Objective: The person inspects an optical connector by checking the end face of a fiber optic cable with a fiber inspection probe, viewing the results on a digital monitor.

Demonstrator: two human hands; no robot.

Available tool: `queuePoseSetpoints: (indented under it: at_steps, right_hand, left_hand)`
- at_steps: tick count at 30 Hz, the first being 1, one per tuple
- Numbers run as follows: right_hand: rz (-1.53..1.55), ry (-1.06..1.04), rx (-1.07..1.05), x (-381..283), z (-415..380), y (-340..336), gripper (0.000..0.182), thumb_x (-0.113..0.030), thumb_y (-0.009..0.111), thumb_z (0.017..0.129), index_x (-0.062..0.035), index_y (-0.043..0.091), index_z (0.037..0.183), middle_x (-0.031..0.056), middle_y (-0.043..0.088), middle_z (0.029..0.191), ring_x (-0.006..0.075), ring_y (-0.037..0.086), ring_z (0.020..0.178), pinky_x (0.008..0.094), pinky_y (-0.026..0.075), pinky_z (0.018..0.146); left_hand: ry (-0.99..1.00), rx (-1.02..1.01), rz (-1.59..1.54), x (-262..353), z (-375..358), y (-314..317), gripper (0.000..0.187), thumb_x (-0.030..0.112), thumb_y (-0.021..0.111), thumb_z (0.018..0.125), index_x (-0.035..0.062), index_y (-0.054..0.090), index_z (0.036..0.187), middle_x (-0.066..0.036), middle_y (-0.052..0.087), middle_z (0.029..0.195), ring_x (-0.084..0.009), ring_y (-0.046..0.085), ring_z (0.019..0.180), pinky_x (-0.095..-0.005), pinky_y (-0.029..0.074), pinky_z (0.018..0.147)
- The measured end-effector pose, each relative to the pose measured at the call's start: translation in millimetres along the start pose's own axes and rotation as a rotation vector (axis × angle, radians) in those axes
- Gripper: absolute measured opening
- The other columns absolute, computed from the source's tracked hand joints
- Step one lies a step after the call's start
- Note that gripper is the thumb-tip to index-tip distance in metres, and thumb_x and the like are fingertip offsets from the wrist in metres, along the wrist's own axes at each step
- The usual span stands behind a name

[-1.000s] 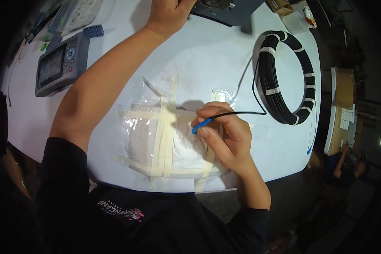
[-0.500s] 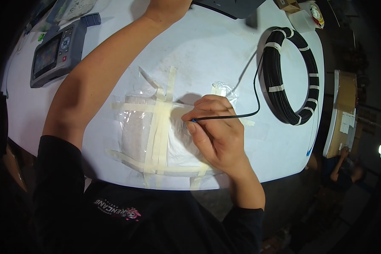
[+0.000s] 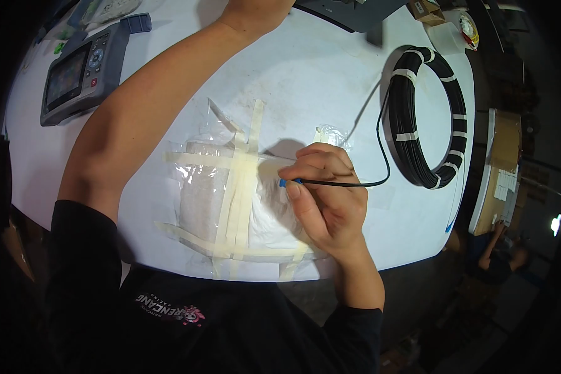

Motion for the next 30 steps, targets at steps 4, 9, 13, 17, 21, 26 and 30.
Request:
queuePoseSetpoints:
  at_steps: [4,9,13,17,21,26,30]
  right_hand:
    - [-0.059,-0.051,-0.067,-6.7,1.5,3.5,0.006,0.001,0.071,0.076,0.0034,0.066,0.072,0.0109,0.074,0.083,0.0317,0.065,0.09,0.0411,0.052,0.085]
    - [0.003,-0.021,0.036,-0.1,-1.6,-3.4,0.007,0.0,0.071,0.076,0.0035,0.066,0.072,0.0112,0.074,0.083,0.0313,0.065,0.089,0.041,0.051,0.084]
    - [-0.071,-0.056,-0.051,-5.5,0.5,1.9,0.009,0.0,0.071,0.076,0.0035,0.065,0.071,0.012,0.074,0.083,0.0314,0.065,0.089,0.0417,0.051,0.084]
    - [-0.011,-0.014,0.036,0.3,-2.0,-2.8,0.011,0.001,0.071,0.077,0.0032,0.063,0.069,0.0126,0.074,0.083,0.0318,0.065,0.087,0.0421,0.052,0.084]
    - [-0.069,-0.054,-0.024,-4.9,0.9,0.6,0.012,0.001,0.072,0.077,0.0028,0.063,0.069,0.0125,0.074,0.083,0.0316,0.066,0.088,0.0427,0.052,0.084]
    - [-0.035,-0.021,0.016,0.1,-1.5,-2.6,0.011,0.002,0.072,0.077,0.0026,0.063,0.071,0.0117,0.074,0.084,0.031,0.065,0.088,0.043,0.052,0.085]
    - [-0.087,-0.063,-0.025,-7.9,1.6,1.9,0.01,0.002,0.071,0.077,0.0031,0.063,0.072,0.0112,0.074,0.083,0.0307,0.065,0.088,0.0426,0.052,0.085]
  left_hand:
    - [0.014,0.0,0.015,0.4,-0.6,0.2,0.021,0.022,0.06,0.099,0.0026,0.065,0.103,-0.014,0.063,0.096,-0.0304,0.065,0.082,-0.0372,0.051,0.072]
    - [0.018,0.007,-0.007,0.7,-0.5,-0.1,0.02,0.022,0.06,0.099,0.0025,0.065,0.103,-0.014,0.063,0.096,-0.0306,0.065,0.082,-0.0369,0.051,0.072]
    - [0.033,0.017,0.008,1.7,-0.4,-0.4,0.02,0.021,0.06,0.099,0.0025,0.065,0.103,-0.014,0.063,0.096,-0.0305,0.065,0.082,-0.0363,0.051,0.072]
    - [0.022,0.006,0.009,1.5,-0.6,-0.9,0.02,0.021,0.06,0.099,0.0025,0.065,0.103,-0.014,0.063,0.096,-0.0305,0.065,0.082,-0.0362,0.051,0.072]
    - [-0.02,-0.013,0.001,0.1,-0.1,1.6,0.02,0.021,0.06,0.099,0.0026,0.065,0.103,-0.014,0.063,0.096,-0.0303,0.065,0.081,-0.036,0.051,0.071]
    - [-0.023,-0.007,0.005,-0.3,0.1,0.7,0.02,0.022,0.059,0.099,0.0028,0.065,0.103,-0.014,0.063,0.096,-0.0303,0.065,0.081,-0.0361,0.051,0.071]
    - [-0.015,-0.012,0.006,-0.6,-0.5,1.4,0.021,0.022,0.059,0.1,0.0033,0.066,0.105,-0.014,0.064,0.097,-0.0302,0.066,0.083,-0.037,0.052,0.072]
Point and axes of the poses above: each hand's wrist, its own z-axis towards the middle knuckle, its own y-axis out of the palm, x = y × z, the point moved 7 cm from there along z, towards the middle knuckle
